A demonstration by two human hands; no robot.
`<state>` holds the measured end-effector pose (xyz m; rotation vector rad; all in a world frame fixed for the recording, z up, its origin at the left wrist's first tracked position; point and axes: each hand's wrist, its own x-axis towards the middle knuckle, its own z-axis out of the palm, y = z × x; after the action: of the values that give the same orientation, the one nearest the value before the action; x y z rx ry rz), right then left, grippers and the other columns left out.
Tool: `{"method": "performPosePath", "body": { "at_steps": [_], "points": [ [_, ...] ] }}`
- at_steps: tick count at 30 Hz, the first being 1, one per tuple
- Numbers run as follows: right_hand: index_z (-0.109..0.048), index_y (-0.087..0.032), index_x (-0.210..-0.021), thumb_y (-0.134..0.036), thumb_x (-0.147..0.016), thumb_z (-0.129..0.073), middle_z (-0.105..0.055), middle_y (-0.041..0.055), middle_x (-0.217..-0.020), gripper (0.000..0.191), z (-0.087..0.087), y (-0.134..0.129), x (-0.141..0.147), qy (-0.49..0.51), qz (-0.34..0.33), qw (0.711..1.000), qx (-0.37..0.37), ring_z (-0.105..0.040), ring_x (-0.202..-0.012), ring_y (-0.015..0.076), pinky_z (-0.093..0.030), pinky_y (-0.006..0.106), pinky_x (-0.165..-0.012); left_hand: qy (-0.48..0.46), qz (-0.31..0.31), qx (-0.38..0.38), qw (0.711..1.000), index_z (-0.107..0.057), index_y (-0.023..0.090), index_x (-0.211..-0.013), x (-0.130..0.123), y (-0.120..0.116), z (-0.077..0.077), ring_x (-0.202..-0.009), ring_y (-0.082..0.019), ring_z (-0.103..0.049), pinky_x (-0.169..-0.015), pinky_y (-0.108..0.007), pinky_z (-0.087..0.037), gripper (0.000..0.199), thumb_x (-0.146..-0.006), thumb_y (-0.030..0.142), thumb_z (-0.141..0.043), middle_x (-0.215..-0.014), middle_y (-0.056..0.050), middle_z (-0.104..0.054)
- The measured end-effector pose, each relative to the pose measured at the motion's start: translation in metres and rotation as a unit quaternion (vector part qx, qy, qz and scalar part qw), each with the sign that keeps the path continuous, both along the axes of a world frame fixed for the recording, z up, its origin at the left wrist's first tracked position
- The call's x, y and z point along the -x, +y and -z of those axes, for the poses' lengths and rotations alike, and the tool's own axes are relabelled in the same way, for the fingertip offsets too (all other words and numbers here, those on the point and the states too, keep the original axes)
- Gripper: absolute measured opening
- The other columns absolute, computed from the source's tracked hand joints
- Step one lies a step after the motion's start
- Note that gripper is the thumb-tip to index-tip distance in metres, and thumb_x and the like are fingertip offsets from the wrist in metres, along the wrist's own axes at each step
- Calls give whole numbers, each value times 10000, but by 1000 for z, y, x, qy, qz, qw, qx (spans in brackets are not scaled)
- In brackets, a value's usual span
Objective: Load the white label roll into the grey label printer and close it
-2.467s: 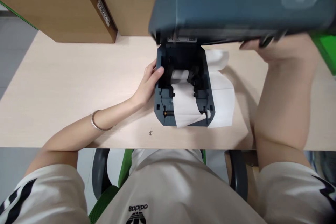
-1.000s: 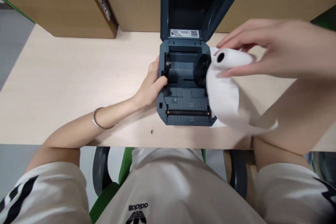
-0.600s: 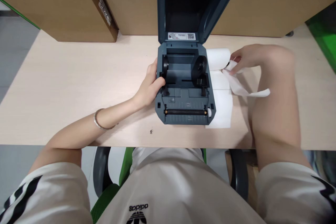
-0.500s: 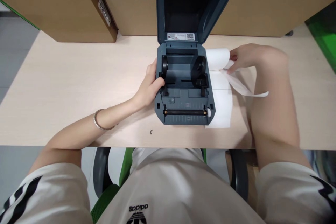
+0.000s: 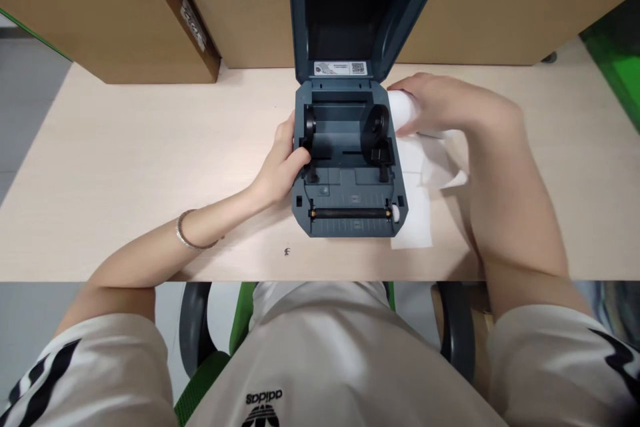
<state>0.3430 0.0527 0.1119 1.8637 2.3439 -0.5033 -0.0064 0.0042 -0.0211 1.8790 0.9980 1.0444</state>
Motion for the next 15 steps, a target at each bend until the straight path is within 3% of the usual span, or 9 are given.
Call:
{"method": "performPosePath", "body": {
  "at_steps": [3,7,11,15],
  "points": [
    [-770,-177,-1512,-223,-906,-965,-739,122,-1551,639,4,1,9,0,-16,1000,7,-689,-1267,243,-501,372,-1036,-4,-8,12,1000,-557,312,-1712,-1,-1,-1,-1565,-410,-590,-1381,-616,-520,823,-904,416,-672,-1648,-112,-691],
    [-768,-236,-1466,-334,-857,-1015,-766,104,-1434,665,-17,-2,-9,-8,7,1000,3,-702,-1132,249,-535,393,-968,-3,-17,5,1000,-613,317,-1624,-6,-4,-4,-1523,-403,-609,-1355,-622,-540,726,-904,407,-646,-1584,-116,-719],
    [-771,-341,-1490,-743,-797,-1027,-750,114,-1475,841,-42,-11,-54,0,4,997,-82,-729,-1223,351,-562,494,-1007,-8,-25,0,1000,-625,334,-1594,-8,-6,-5,-1573,-402,-592,-1377,-621,-520,687,-910,398,-634,-1671,-98,-699],
    [-766,-368,-1494,-1168,-704,-764,-775,118,-1339,1125,-56,-30,-73,71,-41,982,-172,-749,-1187,354,-504,517,-903,-9,-7,-16,1000,-589,320,-1656,-7,-6,-3,-1643,-428,-579,-1425,-646,-480,724,-948,464,-636,-1775,-110,-657]
  ]
}}
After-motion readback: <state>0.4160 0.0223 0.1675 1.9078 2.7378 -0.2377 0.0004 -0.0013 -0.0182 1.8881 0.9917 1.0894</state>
